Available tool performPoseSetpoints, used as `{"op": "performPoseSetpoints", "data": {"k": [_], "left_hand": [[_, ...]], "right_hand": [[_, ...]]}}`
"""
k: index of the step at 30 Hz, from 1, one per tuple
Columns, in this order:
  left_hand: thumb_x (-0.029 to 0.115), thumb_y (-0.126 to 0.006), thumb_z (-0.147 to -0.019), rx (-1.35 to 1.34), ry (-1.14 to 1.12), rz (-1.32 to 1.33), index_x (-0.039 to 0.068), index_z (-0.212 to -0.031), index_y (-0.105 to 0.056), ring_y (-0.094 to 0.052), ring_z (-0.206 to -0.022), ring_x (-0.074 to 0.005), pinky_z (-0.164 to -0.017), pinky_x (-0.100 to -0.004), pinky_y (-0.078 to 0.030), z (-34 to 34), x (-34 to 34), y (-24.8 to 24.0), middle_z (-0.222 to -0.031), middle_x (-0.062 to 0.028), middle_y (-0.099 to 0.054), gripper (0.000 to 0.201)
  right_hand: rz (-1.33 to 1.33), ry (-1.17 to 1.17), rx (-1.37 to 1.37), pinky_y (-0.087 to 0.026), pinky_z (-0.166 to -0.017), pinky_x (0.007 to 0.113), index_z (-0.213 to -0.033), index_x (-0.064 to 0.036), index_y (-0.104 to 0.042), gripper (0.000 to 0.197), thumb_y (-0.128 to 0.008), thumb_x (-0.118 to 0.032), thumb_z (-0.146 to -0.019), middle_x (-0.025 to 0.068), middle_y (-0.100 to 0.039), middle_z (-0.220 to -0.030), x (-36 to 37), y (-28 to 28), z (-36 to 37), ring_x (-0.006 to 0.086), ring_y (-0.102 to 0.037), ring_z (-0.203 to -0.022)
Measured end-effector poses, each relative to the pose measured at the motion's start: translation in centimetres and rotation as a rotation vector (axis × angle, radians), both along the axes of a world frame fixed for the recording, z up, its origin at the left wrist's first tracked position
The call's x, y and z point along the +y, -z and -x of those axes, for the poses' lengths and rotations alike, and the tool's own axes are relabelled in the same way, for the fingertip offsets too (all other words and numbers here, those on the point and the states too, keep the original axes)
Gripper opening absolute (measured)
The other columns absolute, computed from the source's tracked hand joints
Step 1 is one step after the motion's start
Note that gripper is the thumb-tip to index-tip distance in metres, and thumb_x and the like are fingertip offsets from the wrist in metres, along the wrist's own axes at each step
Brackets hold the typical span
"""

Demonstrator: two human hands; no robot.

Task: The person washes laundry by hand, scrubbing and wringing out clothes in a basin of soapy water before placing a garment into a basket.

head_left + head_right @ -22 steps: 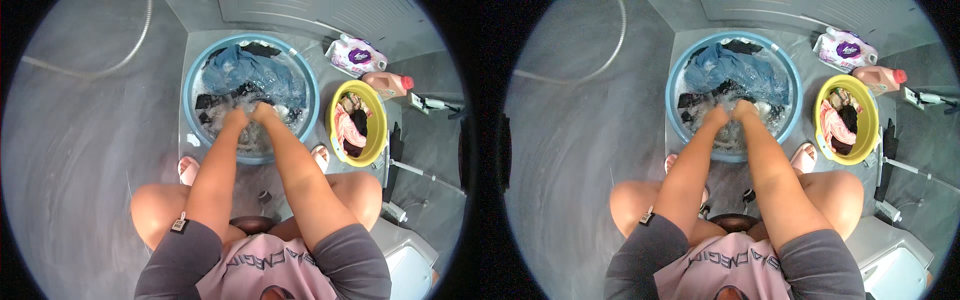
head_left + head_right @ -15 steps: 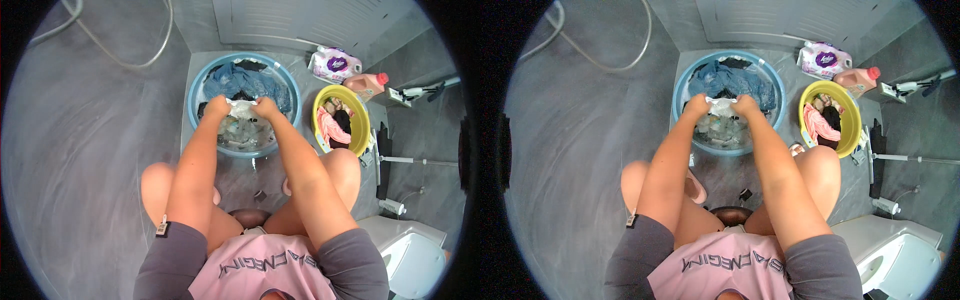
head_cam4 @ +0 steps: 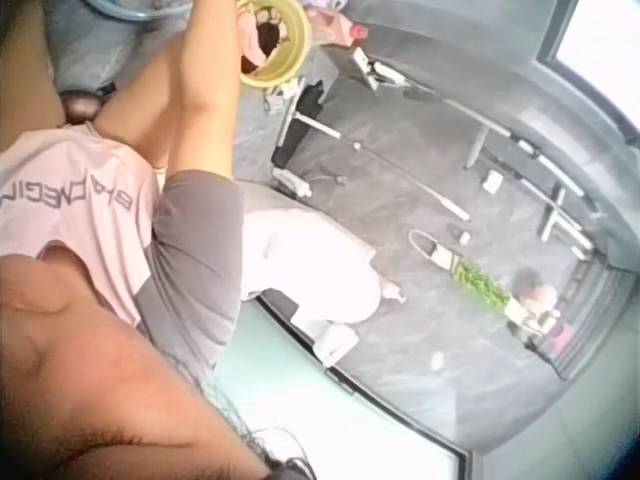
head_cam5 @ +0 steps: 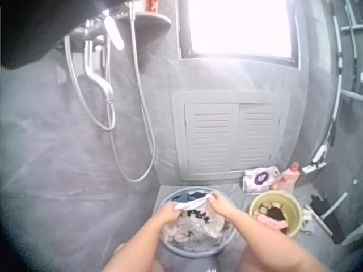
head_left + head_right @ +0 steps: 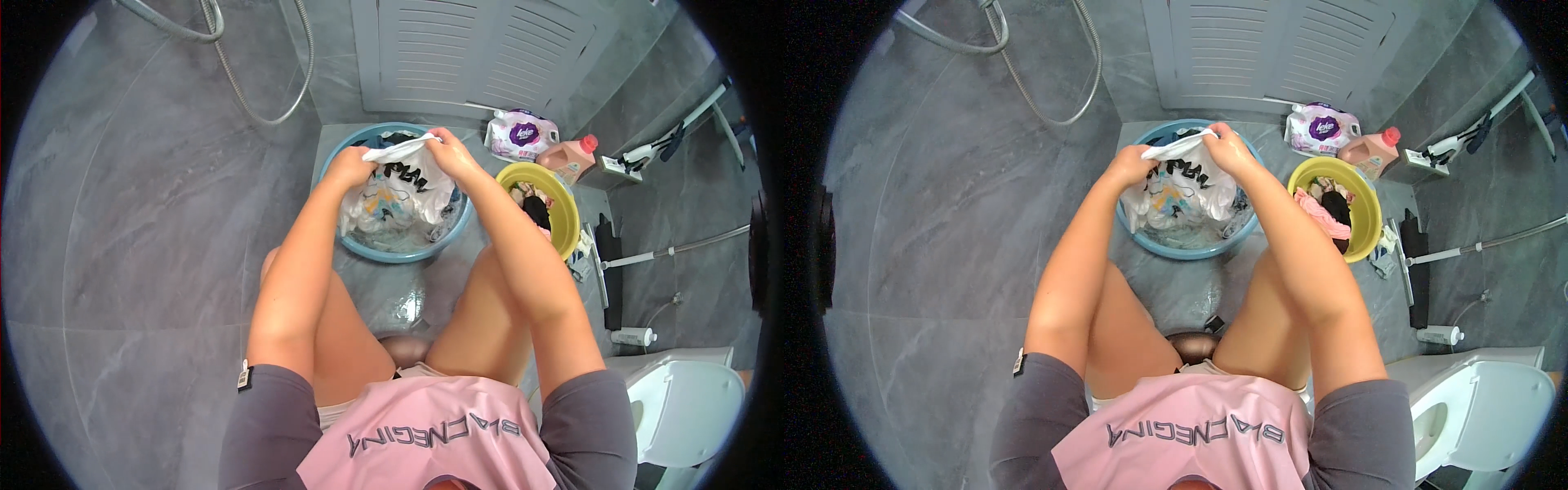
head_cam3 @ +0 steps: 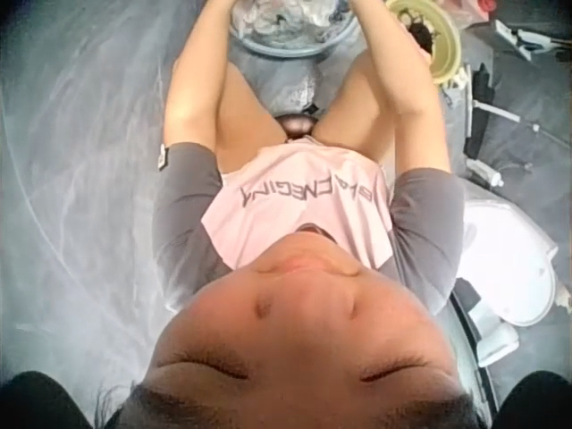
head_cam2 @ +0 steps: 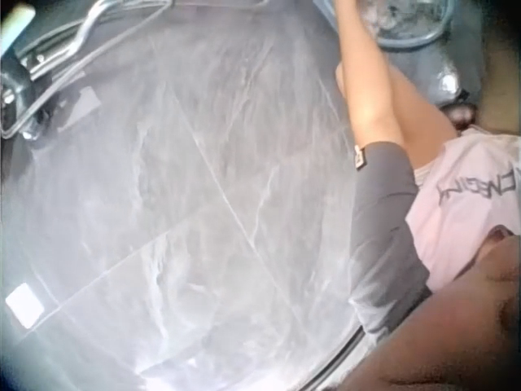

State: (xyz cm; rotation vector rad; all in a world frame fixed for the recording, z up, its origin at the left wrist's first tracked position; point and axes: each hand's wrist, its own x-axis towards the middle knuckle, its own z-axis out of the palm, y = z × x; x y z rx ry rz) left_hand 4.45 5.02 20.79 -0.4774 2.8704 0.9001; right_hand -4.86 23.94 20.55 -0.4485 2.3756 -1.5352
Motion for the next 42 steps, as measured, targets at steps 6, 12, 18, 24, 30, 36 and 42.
{"op": "performPoseSetpoints", "data": {"k": [6,12,18,24,30,36,42], "left_hand": [[0.012,-0.048,-0.077,0.286,-0.315,-1.062,-0.001,-0.095,-0.060,-0.060,-0.080,-0.0200,-0.072,-0.0314,-0.046,0.6,3.6,-1.8,-0.088,-0.0110,-0.063,0.026],[0.017,-0.046,-0.074,0.444,-0.549,-1.324,-0.001,-0.092,-0.057,-0.056,-0.069,-0.0231,-0.063,-0.0357,-0.046,2.9,4.1,1.6,-0.081,-0.0110,-0.058,0.027],[0.017,-0.046,-0.079,0.538,-0.728,-1.102,-0.005,-0.099,-0.052,-0.057,-0.084,-0.0249,-0.072,-0.0368,-0.045,3.8,6.9,2.9,-0.092,-0.0166,-0.058,0.031],[0.021,-0.047,-0.082,0.482,-0.525,-1.186,-0.005,-0.105,-0.050,-0.054,-0.092,-0.0209,-0.080,-0.0335,-0.041,4.1,10.1,1.6,-0.103,-0.0141,-0.056,0.035],[0.032,-0.043,-0.089,0.387,-0.477,-1.168,-0.002,-0.107,-0.053,-0.054,-0.091,-0.0189,-0.080,-0.0322,-0.041,3.5,7.8,1.1,-0.102,-0.0102,-0.058,0.039],[0.035,-0.046,-0.086,0.446,-0.685,-1.469,0.004,-0.092,-0.057,-0.057,-0.082,-0.0229,-0.075,-0.0360,-0.045,3.7,5.0,2.7,-0.089,-0.0101,-0.059,0.033],[0.032,-0.048,-0.087,0.160,-0.462,-1.483,0.003,-0.104,-0.057,-0.061,-0.079,-0.0208,-0.073,-0.0340,-0.048,1.7,8.1,-1.3,-0.092,-0.0075,-0.063,0.034]], "right_hand": [[0.129,-0.129,-0.275,-0.040,-0.083,0.029,-0.115,-0.0028,-0.052,0.042,-0.046,-0.034,-0.087,0.0080,-0.058,-0.104,-0.3,2.0,0.4,0.0153,-0.052,-0.094],[0.106,-0.058,-0.005,-0.044,-0.074,0.041,-0.089,0.0033,-0.062,0.053,-0.040,-0.045,-0.087,0.0283,-0.060,-0.084,-5.8,3.6,-6.7,0.0389,-0.060,-0.085],[0.173,0.266,0.086,-0.045,-0.063,0.043,-0.072,0.0057,-0.063,0.050,-0.048,-0.041,-0.083,0.0255,-0.060,-0.067,-6.8,3.6,-3.6,0.0390,-0.061,-0.066],[0.401,0.435,-0.074,-0.044,-0.063,0.041,-0.071,0.0064,-0.061,0.044,-0.053,-0.037,-0.079,0.0221,-0.062,-0.069,-5.7,6.4,2.9,0.0308,-0.060,-0.064],[0.448,0.450,-0.171,-0.044,-0.063,0.039,-0.077,0.0056,-0.062,0.042,-0.051,-0.035,-0.081,0.0205,-0.063,-0.072,-6.5,2.3,-0.2,0.0300,-0.060,-0.066],[0.175,0.191,0.103,-0.045,-0.069,0.043,-0.078,0.0022,-0.064,0.047,-0.048,-0.041,-0.080,0.0248,-0.061,-0.076,-7.9,3.0,-4.3,0.0381,-0.061,-0.077],[0.193,0.379,-0.024,-0.045,-0.062,0.039,-0.075,0.0039,-0.064,0.042,-0.055,-0.037,-0.079,0.0206,-0.064,-0.072,-5.4,3.8,1.3,0.0331,-0.062,-0.068]]}}
